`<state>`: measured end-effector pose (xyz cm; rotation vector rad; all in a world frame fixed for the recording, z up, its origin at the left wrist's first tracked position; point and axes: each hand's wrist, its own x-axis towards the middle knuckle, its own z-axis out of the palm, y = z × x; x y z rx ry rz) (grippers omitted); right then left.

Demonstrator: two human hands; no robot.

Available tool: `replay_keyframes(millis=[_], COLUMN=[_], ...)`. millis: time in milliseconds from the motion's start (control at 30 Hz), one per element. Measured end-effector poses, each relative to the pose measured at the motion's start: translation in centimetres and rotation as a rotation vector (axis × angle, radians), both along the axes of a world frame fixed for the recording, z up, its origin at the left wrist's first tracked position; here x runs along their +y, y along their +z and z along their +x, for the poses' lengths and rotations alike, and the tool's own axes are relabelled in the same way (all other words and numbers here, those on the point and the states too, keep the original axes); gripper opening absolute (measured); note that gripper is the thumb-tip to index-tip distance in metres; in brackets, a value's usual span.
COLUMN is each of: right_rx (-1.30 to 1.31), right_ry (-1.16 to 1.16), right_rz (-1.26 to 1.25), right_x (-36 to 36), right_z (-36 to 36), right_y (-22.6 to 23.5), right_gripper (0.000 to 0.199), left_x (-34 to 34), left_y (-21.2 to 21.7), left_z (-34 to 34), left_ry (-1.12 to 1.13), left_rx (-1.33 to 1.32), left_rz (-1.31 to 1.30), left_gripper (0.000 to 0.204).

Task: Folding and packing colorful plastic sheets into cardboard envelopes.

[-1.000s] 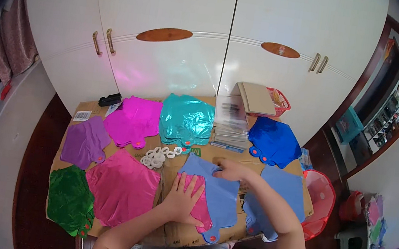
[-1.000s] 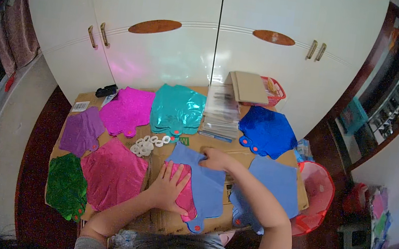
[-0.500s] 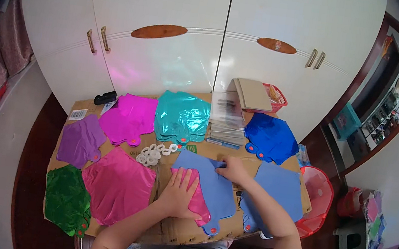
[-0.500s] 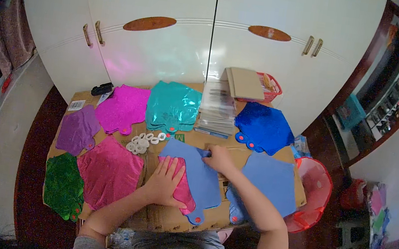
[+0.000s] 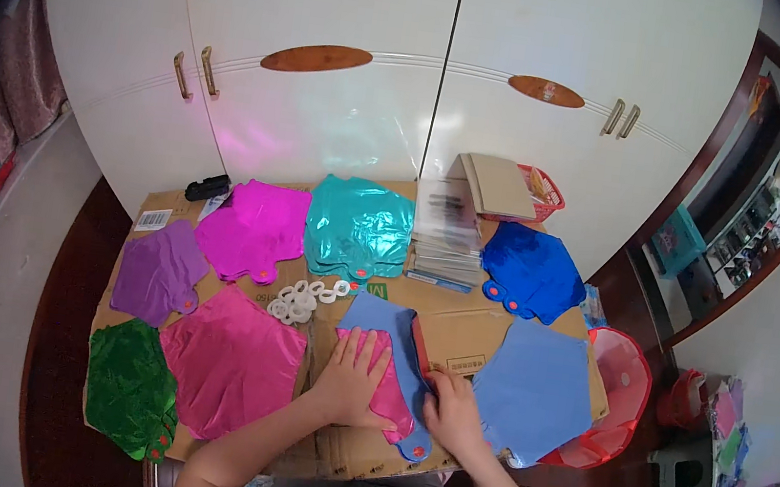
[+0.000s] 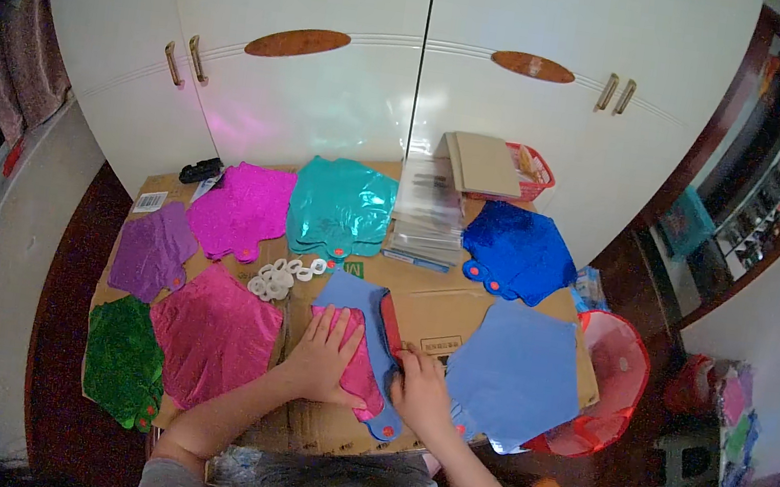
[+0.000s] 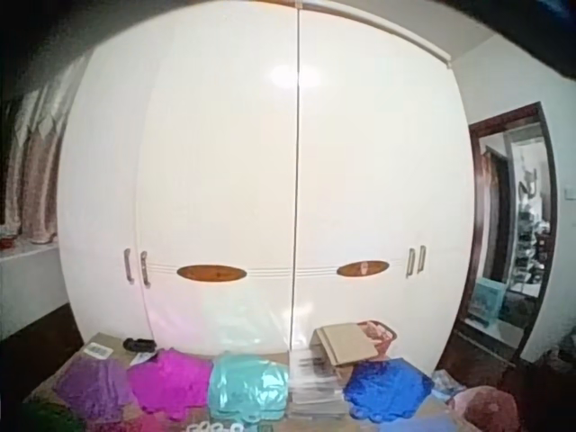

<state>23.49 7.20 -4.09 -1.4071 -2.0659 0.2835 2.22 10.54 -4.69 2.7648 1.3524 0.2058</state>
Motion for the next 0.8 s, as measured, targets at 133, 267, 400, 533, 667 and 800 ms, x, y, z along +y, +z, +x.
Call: replay_keyframes(millis=[133,267,400,533,667,800], right_rx=[0.096,0.084,-0.066,-0.182,-0.242,-0.251], right_ry=[-0.029,-0.067,0.035,0.086,0.134,0.148], right_rz=[-0.244,-0.211,-0.008,0.042,0.049,0.023], right_x=[-0.9,-1.6,-2.3,-2.6,-2.4,-2.1], right_z=[-1.2,-2.1,-3.5,-3.6,-3.3,-3.2], right_y=[1.7,0.8,-0.8,-1.5,-1.5,-2.1], right_gripper=[0.044,0.05,0.054,0.054,0.055,0.057], left_x=[0.0,0.1,0.1,-0.1,1.1,2.0], left_y=[-0.2,-0.6,-0.4,0.8,-2.7,-2.4], left_z=[-0.3,-0.2,-0.2,-0.3,-1.6,-1.8], left_ry=[-0.003,-0.011,-0.022,-0.044,-0.146,-0.133], left_rx=[-0.023,-0.037,0.025,0.128,-0.156,-0.327], left_rz=[0.015,0.039,0.015,-0.055,0.008,-0.095], left_gripper=[0.118,0.117,0.112,0.104,0.087,0.067])
